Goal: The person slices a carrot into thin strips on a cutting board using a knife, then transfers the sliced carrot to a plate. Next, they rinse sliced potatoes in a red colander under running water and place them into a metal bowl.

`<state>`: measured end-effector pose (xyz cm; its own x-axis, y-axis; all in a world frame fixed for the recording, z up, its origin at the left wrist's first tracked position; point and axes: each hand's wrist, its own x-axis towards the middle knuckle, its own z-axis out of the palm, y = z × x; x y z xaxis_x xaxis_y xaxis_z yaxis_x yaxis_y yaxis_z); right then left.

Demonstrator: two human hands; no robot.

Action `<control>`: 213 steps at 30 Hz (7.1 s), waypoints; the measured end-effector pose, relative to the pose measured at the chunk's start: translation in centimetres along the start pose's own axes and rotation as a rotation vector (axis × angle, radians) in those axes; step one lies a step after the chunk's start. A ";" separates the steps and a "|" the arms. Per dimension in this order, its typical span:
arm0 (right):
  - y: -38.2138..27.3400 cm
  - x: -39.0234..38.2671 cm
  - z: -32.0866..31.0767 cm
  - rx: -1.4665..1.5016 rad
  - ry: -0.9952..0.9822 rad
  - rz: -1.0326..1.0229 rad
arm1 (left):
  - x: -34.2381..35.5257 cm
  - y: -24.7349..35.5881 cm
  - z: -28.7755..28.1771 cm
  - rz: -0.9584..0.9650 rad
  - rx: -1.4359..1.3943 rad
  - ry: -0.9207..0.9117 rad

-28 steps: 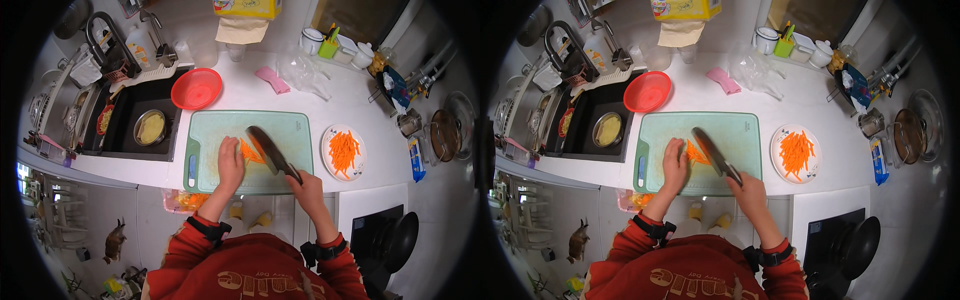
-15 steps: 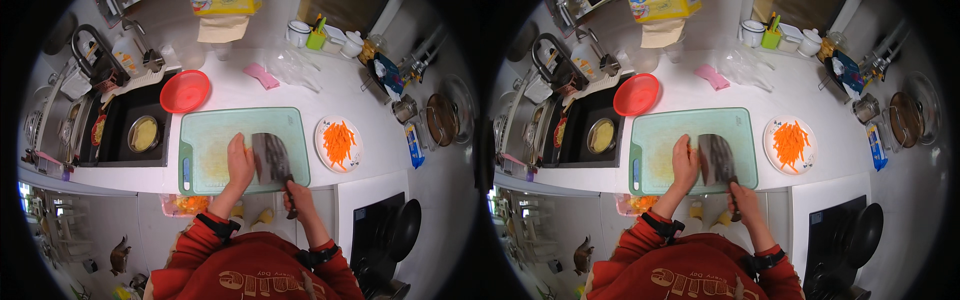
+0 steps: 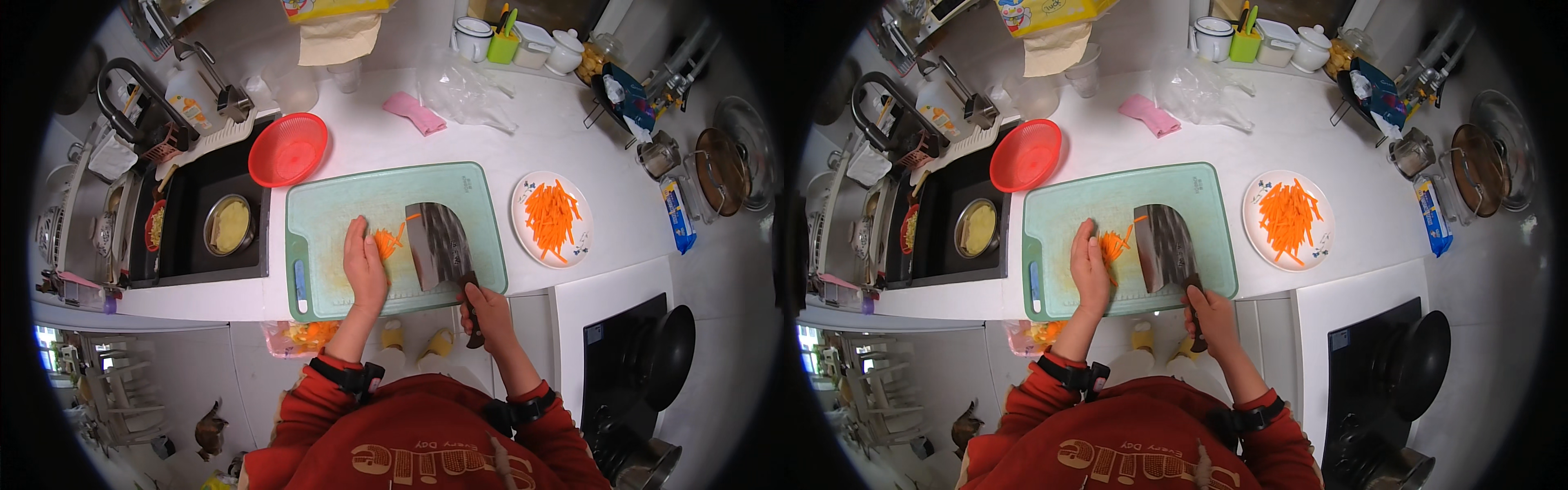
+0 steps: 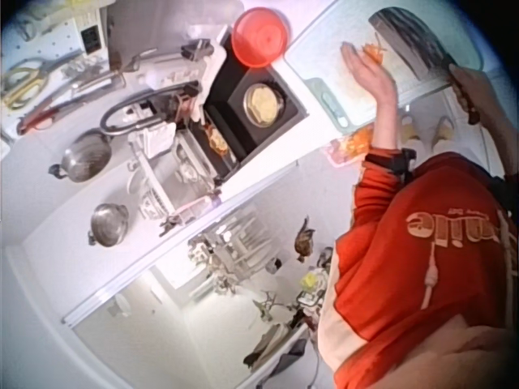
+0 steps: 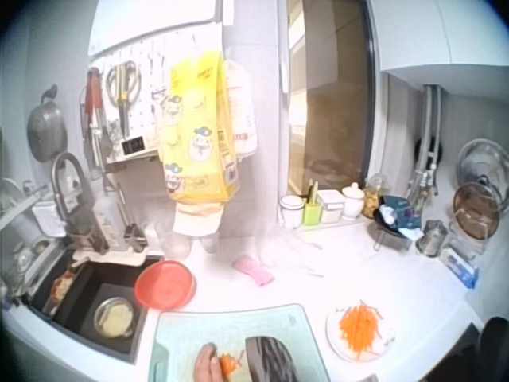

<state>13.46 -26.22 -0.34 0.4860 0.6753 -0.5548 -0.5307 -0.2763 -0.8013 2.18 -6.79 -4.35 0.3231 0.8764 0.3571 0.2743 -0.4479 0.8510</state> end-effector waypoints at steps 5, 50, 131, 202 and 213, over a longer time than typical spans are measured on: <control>0.6 -0.1 0.9 -0.033 -0.014 0.026 | -0.3 0.1 0.7 0.047 0.102 -0.073; -8.6 -5.2 -15.7 0.093 0.608 -0.404 | 0.1 16.1 22.7 0.153 -0.336 -0.140; -1.7 -0.4 42.7 -1.182 0.374 -0.675 | 26.6 -38.3 -33.2 -1.073 0.147 -0.715; 0.9 22.4 55.6 -0.851 -0.039 -0.511 | 28.8 -28.4 -37.8 -0.407 -0.665 -0.748; 0.2 21.3 57.2 -0.997 -0.066 -0.746 | 29.5 -28.1 -38.2 -0.302 -0.522 -0.731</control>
<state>-16.01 27.28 0.53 0.3908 0.9154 0.0972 0.6314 -0.1897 -0.7519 -30.61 38.39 -3.07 0.8403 0.5354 -0.0851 0.0564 0.0699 0.9960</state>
